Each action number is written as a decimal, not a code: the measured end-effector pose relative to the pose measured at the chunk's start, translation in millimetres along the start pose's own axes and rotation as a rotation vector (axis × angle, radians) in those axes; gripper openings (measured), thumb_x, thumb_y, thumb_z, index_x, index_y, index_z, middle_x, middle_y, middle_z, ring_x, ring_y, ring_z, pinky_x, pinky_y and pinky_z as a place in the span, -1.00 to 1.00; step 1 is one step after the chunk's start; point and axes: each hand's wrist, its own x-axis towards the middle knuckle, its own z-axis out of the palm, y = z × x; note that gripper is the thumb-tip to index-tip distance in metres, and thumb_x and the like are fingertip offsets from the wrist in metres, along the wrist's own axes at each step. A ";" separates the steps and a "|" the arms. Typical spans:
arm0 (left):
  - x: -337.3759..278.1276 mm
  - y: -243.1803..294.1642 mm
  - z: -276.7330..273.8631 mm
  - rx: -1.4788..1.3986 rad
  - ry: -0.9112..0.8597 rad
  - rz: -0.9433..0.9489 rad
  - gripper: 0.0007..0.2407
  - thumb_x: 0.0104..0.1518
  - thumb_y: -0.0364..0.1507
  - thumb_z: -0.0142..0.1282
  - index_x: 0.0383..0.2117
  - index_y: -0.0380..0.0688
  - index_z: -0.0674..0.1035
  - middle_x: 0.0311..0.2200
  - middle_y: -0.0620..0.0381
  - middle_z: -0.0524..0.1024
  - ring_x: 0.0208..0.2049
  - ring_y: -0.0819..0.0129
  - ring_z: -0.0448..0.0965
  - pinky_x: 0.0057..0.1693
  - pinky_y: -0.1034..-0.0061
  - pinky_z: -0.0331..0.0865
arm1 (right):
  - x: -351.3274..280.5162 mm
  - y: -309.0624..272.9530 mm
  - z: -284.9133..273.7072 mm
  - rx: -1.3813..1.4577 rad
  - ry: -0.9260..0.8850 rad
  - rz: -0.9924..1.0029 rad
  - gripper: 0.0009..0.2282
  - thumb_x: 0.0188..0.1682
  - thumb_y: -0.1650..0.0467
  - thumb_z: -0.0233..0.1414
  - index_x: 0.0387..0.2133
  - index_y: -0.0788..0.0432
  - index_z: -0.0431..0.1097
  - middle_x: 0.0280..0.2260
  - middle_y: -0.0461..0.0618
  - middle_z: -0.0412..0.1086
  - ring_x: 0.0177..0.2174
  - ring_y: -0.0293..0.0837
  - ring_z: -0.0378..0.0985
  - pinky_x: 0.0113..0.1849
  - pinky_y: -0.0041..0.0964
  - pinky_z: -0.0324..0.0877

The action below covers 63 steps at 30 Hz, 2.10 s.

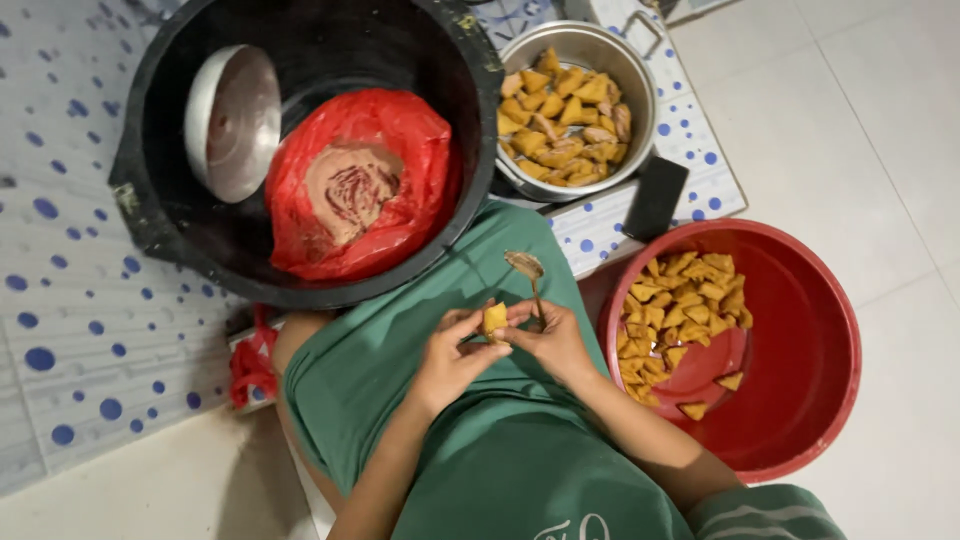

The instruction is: Stuffing fried tofu pieces with a meat filling using a spoon

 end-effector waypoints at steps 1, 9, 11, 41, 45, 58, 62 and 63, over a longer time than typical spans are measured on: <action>0.2 2.7 -2.1 -0.002 0.012 0.002 -0.42 -0.16 -0.55 0.56 0.06 -0.48 0.55 -0.06 -0.13 0.52 -0.17 0.19 0.61 -0.13 0.45 0.66 | 0.3 0.7 1.7 -0.004 -0.012 0.000 -0.68 -0.44 0.57 0.46 -0.38 0.32 0.60 -0.54 0.03 0.50 -0.71 -0.44 0.40 -0.66 -0.63 0.35; -5.3 33.4 -13.3 0.059 0.057 -0.002 -0.49 -0.17 -0.59 0.53 0.02 -0.29 0.64 -0.24 -0.17 0.61 -0.27 0.13 0.68 -0.17 0.44 0.68 | -3.1 -27.1 14.7 0.079 -0.097 0.081 -0.72 -0.47 0.60 0.45 -0.46 0.37 0.57 -0.57 0.01 0.48 -0.64 -0.33 0.51 -0.53 -0.53 0.45; -4.2 15.7 -12.4 0.012 0.100 -0.001 -0.50 -0.13 -0.61 0.49 0.05 -0.27 0.62 -0.27 -0.14 0.63 -0.29 0.19 0.68 -0.16 0.46 0.67 | -3.8 -27.0 17.5 0.067 -0.092 0.068 -0.73 -0.44 0.61 0.44 -0.45 0.38 0.57 -0.57 0.01 0.48 -0.65 -0.33 0.51 -0.54 -0.54 0.45; 37.5 -41.3 -58.7 -0.837 0.513 -0.279 -0.88 0.00 -0.65 0.31 -0.37 -0.35 0.59 -0.28 -0.17 0.60 -0.34 0.09 0.69 -0.20 0.12 0.70 | 65.9 -36.4 107.4 -0.200 -0.187 0.137 -0.82 -0.25 0.58 0.28 -0.36 0.39 0.54 -0.62 -0.04 0.36 -0.73 -0.42 0.23 -0.66 -0.62 -0.01; 42.2 -46.1 -65.9 -0.736 0.586 -0.269 -0.91 0.00 -0.67 0.29 -0.40 -0.40 0.64 -0.21 -0.16 0.66 -0.30 0.22 0.73 -0.17 0.34 0.69 | 102.5 -38.1 107.4 -0.339 -0.394 0.134 -0.54 -0.31 0.54 0.38 -0.07 0.28 0.50 -0.43 -0.01 0.47 -0.44 -0.23 0.54 -0.32 -0.43 0.46; 36.2 -33.2 -89.9 -0.208 0.696 0.090 -0.90 -0.08 -0.59 0.38 -0.45 -0.31 0.71 -0.25 -0.14 0.69 -0.22 0.07 0.73 -0.08 0.31 0.60 | 354.2 87.0 198.3 -2.079 -0.613 -0.752 -0.53 -0.01 0.45 -0.18 0.23 0.02 0.27 -0.33 0.22 0.48 -0.47 0.19 0.66 -0.52 0.10 0.51; 33.7 -30.7 -92.2 -0.237 0.683 0.030 -0.90 -0.15 -0.64 0.35 -0.49 -0.28 0.72 -0.26 -0.10 0.71 -0.23 0.08 0.75 -0.07 0.36 0.59 | 393.4 144.4 205.2 -2.121 -0.479 -0.755 -0.47 0.07 0.61 -0.23 0.36 0.37 -0.11 -0.09 0.42 0.27 -0.33 0.33 0.60 -0.42 0.24 0.55; 32.9 -27.6 -92.1 -0.291 0.683 0.014 -0.88 -0.17 -0.67 0.35 -0.49 -0.32 0.72 -0.26 -0.13 0.71 -0.23 0.09 0.75 -0.06 0.39 0.60 | 399.5 155.5 206.9 -2.139 -0.447 -0.755 -0.39 0.04 0.63 -0.24 0.40 0.36 -0.28 -0.18 0.36 0.24 -0.39 0.35 0.54 -0.53 0.32 0.49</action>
